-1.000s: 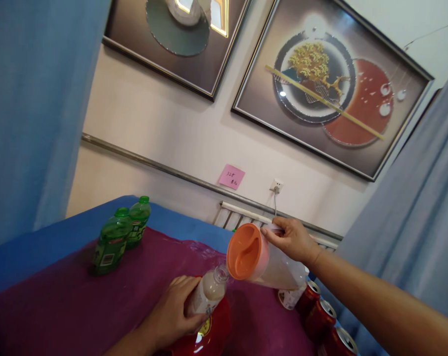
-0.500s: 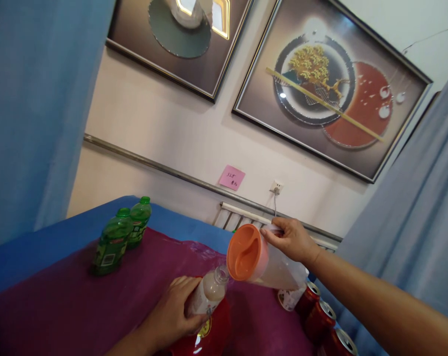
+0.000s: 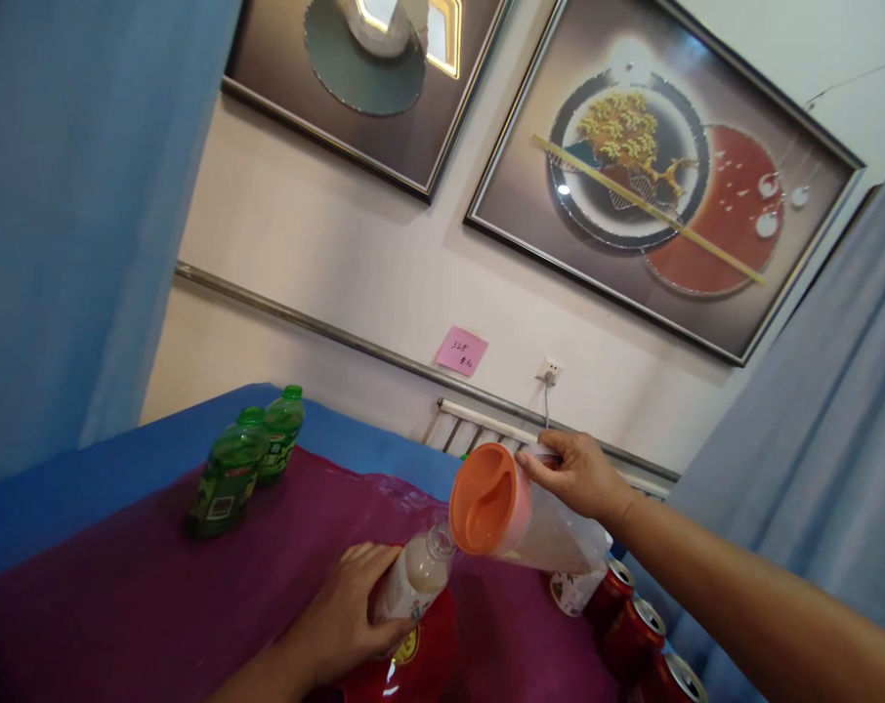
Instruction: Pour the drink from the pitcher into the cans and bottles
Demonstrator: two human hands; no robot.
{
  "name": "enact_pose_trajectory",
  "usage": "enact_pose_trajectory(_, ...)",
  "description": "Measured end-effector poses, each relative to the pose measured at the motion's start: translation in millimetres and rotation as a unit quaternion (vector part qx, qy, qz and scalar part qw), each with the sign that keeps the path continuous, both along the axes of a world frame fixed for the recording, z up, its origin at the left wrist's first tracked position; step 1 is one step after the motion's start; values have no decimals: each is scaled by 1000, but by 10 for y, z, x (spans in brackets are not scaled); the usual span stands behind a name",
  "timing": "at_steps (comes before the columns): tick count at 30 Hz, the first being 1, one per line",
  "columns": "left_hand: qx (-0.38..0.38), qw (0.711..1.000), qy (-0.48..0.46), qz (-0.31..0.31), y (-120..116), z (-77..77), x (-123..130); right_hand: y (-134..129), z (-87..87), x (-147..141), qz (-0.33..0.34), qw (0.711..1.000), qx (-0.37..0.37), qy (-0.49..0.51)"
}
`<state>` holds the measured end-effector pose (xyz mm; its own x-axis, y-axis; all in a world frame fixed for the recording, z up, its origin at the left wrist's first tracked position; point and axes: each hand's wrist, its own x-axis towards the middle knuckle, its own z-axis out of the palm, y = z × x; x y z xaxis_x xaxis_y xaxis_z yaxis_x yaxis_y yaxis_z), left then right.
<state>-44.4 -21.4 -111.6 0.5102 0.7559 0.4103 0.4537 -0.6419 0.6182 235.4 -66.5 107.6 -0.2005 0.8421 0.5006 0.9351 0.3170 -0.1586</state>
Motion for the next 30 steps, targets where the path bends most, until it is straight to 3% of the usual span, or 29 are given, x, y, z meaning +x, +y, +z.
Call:
enact_pose_trajectory(21, 21, 1000, -17, 5, 39, -74, 19, -10, 5, 24, -2, 1000, 13, 18)
enact_pose_trajectory(30, -3, 1000, -5, 3, 22, -37, 23, -38, 19, 30, -8, 1000, 18, 17)
